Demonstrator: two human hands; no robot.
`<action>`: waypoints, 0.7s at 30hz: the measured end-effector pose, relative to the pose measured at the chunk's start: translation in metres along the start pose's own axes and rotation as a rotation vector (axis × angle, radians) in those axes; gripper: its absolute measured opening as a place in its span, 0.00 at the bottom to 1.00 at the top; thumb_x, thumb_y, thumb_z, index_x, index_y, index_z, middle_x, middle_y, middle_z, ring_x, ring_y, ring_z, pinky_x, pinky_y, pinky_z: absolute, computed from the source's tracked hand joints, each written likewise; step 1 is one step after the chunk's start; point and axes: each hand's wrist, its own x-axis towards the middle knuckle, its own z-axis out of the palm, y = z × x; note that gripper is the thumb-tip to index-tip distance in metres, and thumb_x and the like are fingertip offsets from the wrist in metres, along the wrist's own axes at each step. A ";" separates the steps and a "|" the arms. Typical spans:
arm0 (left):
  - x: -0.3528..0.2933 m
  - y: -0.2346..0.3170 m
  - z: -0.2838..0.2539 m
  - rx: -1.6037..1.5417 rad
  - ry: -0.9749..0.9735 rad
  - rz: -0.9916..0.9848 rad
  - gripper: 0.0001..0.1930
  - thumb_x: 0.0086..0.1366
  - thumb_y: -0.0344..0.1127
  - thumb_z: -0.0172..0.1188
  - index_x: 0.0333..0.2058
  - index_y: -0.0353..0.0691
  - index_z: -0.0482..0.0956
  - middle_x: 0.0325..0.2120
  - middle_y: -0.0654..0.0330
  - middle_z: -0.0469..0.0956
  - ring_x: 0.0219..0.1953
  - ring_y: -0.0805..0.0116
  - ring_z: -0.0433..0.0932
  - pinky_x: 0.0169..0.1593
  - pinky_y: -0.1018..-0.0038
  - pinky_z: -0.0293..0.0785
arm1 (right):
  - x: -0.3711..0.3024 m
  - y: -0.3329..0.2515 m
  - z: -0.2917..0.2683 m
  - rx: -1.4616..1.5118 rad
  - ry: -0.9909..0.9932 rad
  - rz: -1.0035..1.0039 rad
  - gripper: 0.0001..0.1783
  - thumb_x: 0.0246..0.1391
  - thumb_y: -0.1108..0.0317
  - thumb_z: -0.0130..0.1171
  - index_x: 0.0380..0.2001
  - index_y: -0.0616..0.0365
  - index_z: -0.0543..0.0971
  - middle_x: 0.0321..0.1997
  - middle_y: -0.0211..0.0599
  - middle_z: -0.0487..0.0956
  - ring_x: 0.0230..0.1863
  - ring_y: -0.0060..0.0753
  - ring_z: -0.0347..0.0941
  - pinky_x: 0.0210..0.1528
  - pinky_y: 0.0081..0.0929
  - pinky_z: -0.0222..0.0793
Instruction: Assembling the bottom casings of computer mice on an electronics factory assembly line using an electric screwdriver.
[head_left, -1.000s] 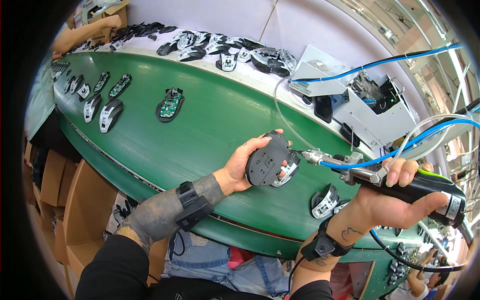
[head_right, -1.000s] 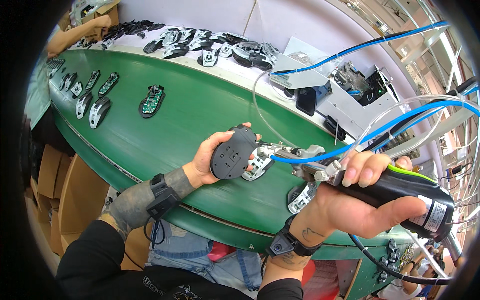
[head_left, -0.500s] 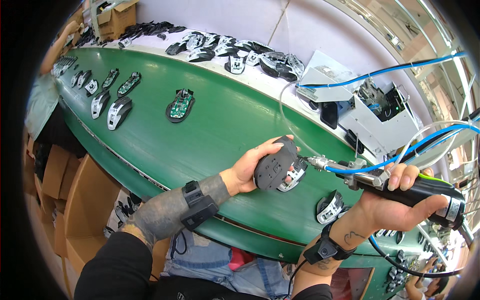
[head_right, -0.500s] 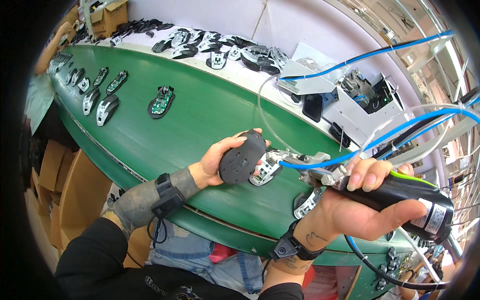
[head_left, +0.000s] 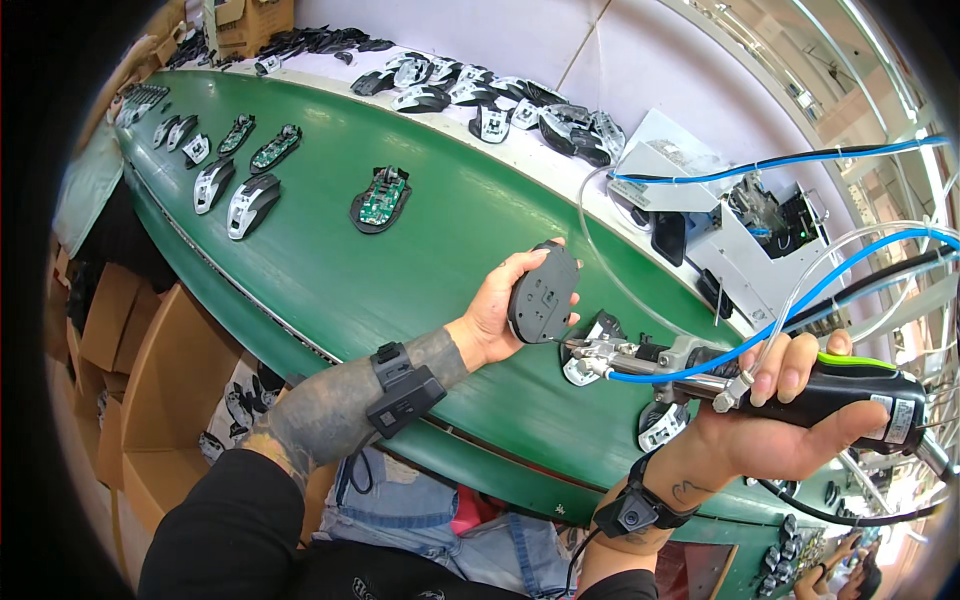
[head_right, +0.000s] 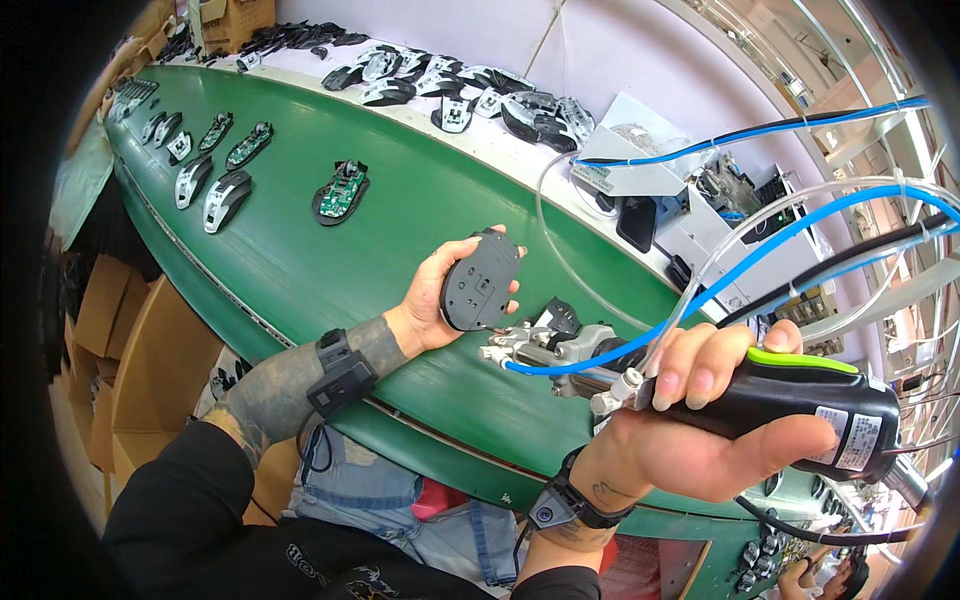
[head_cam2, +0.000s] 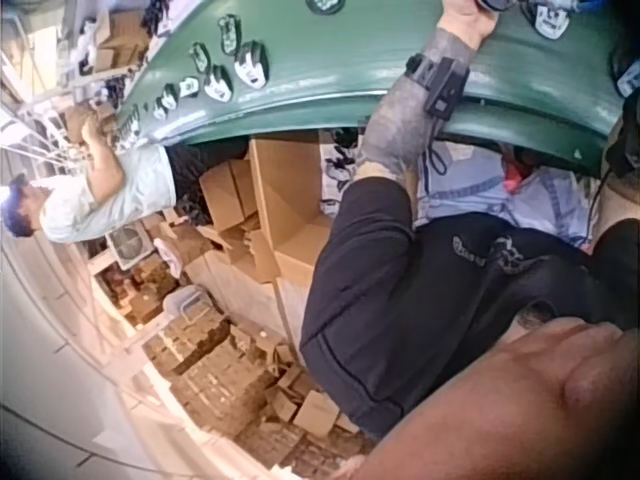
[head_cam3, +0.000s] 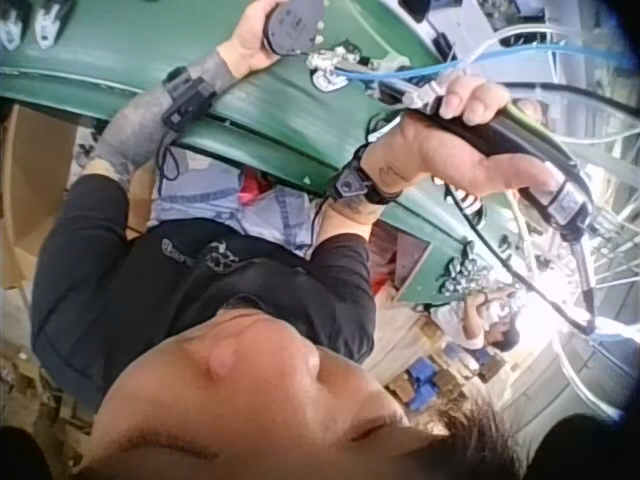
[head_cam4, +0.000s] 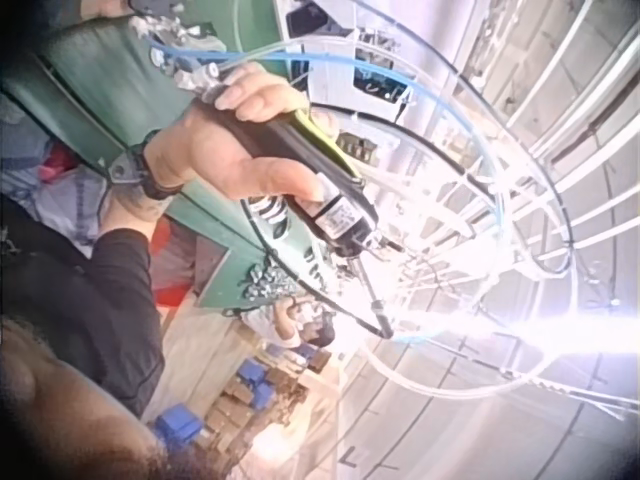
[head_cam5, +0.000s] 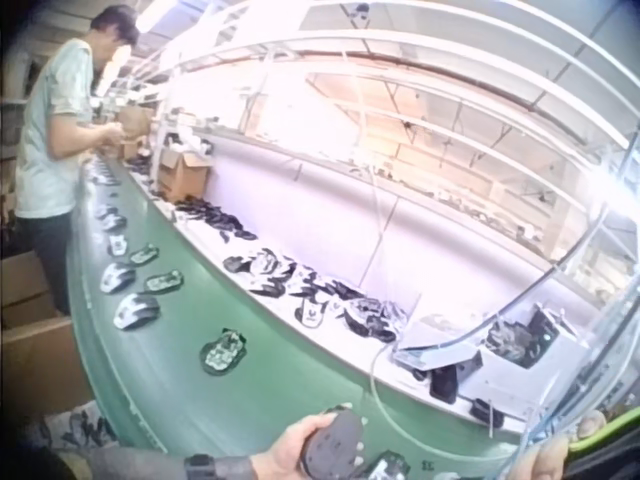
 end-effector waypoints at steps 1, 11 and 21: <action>0.000 0.000 0.001 -0.002 -0.006 -0.003 0.22 0.63 0.45 0.48 0.55 0.48 0.63 0.51 0.55 0.69 0.39 0.60 0.76 0.43 0.59 0.77 | 0.000 0.000 0.000 0.001 0.001 0.001 0.32 0.56 0.37 0.47 0.40 0.60 0.66 0.18 0.27 0.65 0.16 0.20 0.60 0.23 0.19 0.57; -0.003 0.002 0.003 -0.024 -0.039 -0.010 0.21 0.64 0.44 0.46 0.55 0.47 0.63 0.52 0.54 0.68 0.39 0.59 0.76 0.42 0.58 0.77 | -0.003 -0.002 0.005 0.008 0.024 0.001 0.36 0.55 0.31 0.40 0.41 0.57 0.64 0.18 0.29 0.67 0.15 0.22 0.61 0.21 0.21 0.58; -0.006 -0.001 0.005 -0.123 -0.048 -0.040 0.19 0.65 0.45 0.46 0.53 0.47 0.64 0.51 0.54 0.69 0.39 0.59 0.76 0.41 0.59 0.77 | -0.001 0.009 0.010 0.083 -0.017 0.079 0.34 0.55 0.32 0.43 0.42 0.55 0.63 0.19 0.30 0.68 0.16 0.23 0.63 0.23 0.23 0.59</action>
